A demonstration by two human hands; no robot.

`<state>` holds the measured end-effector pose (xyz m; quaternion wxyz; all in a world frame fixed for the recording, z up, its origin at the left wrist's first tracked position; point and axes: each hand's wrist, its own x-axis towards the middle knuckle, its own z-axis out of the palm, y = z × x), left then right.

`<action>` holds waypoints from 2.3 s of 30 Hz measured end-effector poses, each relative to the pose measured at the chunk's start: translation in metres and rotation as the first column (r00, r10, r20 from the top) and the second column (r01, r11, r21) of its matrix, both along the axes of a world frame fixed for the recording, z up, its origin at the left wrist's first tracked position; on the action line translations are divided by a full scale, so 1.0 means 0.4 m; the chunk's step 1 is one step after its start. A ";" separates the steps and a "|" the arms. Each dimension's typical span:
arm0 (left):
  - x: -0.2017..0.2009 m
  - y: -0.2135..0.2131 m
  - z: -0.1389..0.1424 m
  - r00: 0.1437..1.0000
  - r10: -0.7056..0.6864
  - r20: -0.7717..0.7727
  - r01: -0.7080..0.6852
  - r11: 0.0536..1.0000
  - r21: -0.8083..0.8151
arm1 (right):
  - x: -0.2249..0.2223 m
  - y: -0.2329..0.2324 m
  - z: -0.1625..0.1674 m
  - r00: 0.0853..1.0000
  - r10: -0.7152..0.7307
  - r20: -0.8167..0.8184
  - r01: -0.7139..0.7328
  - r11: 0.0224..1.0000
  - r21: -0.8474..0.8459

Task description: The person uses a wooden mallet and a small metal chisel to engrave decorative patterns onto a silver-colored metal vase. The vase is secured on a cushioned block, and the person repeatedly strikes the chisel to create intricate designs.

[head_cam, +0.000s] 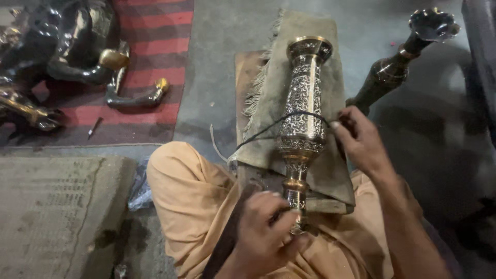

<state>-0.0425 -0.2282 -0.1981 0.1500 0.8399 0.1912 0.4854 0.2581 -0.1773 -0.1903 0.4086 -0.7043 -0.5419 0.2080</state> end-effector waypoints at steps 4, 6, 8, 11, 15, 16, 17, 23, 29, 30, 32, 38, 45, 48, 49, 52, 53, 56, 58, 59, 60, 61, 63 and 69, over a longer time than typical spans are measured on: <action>-0.120 -0.025 -0.075 0.938 0.310 -0.157 -0.336 0.924 -0.182 | 0.016 -0.067 0.058 0.999 -0.003 0.035 0.004 0.999 -0.044; -0.191 -0.039 -0.118 0.911 0.292 -0.292 -0.402 0.794 -0.457 | 0.006 -0.092 0.099 0.994 0.112 0.014 -0.113 0.986 0.119; -0.247 -0.025 -0.162 0.934 0.081 -0.349 -0.339 0.516 -0.787 | -0.014 -0.108 0.148 0.976 0.215 -0.018 -0.209 0.962 0.173; -0.280 -0.030 -0.197 0.932 -0.070 -0.356 -0.320 0.303 -0.898 | -0.070 -0.091 0.208 0.932 0.324 -0.161 -0.312 0.945 0.097; -0.255 -0.032 -0.174 0.930 0.176 -0.324 -0.367 0.349 -0.862 | -0.141 -0.014 0.258 0.855 0.403 -0.327 -0.419 0.908 0.025; -0.250 -0.033 -0.156 0.935 0.192 -0.297 -0.348 0.344 -0.872 | -0.158 -0.003 0.264 0.840 0.435 -0.325 -0.453 0.891 0.022; -0.245 -0.031 -0.135 0.940 0.208 -0.271 -0.329 0.339 -0.881 | -0.174 0.004 0.268 0.883 0.406 -0.236 -0.427 0.903 -0.041; -0.203 0.011 -0.024 0.943 0.257 -0.211 -0.294 0.349 -0.890 | -0.222 0.035 0.294 0.825 0.535 0.184 -0.520 0.845 -0.127; -0.180 0.018 0.019 0.971 0.209 -0.113 -0.194 0.426 -0.884 | -0.230 0.038 0.287 0.781 0.533 0.325 -0.500 0.846 -0.187; -0.180 0.018 0.021 0.973 0.202 -0.116 -0.195 0.436 -0.879 | -0.231 0.034 0.285 0.772 0.530 0.352 -0.503 0.847 -0.174; -0.181 0.021 0.025 0.974 0.190 -0.123 -0.198 0.454 -0.868 | -0.234 0.030 0.280 0.760 0.538 0.365 -0.528 0.838 -0.136; -0.175 0.045 0.025 0.967 0.217 -0.134 -0.240 0.591 -0.770 | -0.241 0.025 0.278 0.767 0.534 0.355 -0.532 0.839 -0.114; -0.163 0.065 0.044 0.952 0.264 -0.156 -0.299 0.678 -0.672 | -0.244 0.027 0.284 0.745 0.525 0.411 -0.534 0.839 -0.103; -0.161 0.069 0.062 0.952 0.279 -0.127 -0.295 0.721 -0.627 | -0.246 0.030 0.286 0.755 0.520 0.399 -0.519 0.846 -0.120; -0.161 0.071 0.068 0.951 0.282 -0.124 -0.297 0.737 -0.606 | -0.247 0.030 0.285 0.764 0.515 0.389 -0.507 0.852 -0.131; -0.155 0.080 0.083 0.950 0.294 -0.105 -0.299 0.757 -0.582 | -0.247 0.029 0.284 0.754 0.520 0.401 -0.520 0.846 -0.120; -0.152 0.083 0.086 0.949 0.300 -0.097 -0.299 0.757 -0.581 | -0.246 0.029 0.284 0.755 0.517 0.403 -0.514 0.849 -0.126; -0.144 0.093 0.094 0.950 0.313 -0.019 -0.277 0.808 -0.520 | -0.245 0.027 0.281 0.771 0.511 0.379 -0.501 0.855 -0.134; -0.141 0.098 0.096 0.952 0.305 -0.034 -0.266 0.762 -0.590 | -0.245 0.025 0.279 0.797 0.510 0.324 -0.496 0.858 -0.131; -0.140 0.101 0.097 0.953 0.301 -0.042 -0.260 0.737 -0.624 | -0.245 0.024 0.278 0.790 0.513 0.337 -0.504 0.855 -0.120; -0.139 0.102 0.098 0.945 0.316 -0.079 -0.303 0.763 -0.571 | -0.245 0.024 0.278 0.783 0.516 0.349 -0.513 0.852 -0.109; -0.139 0.105 0.098 0.936 0.331 -0.115 -0.342 0.787 -0.514 | -0.245 0.023 0.278 0.776 0.517 0.361 -0.520 0.849 -0.098; -0.141 0.108 0.099 0.899 0.389 -0.200 -0.437 0.814 -0.383 | -0.244 0.023 0.278 0.764 0.516 0.387 -0.520 0.848 -0.103; -0.152 0.118 0.105 0.866 0.439 -0.239 -0.493 0.827 -0.269 | -0.239 0.023 0.271 0.785 0.481 0.390 -0.475 0.872 -0.118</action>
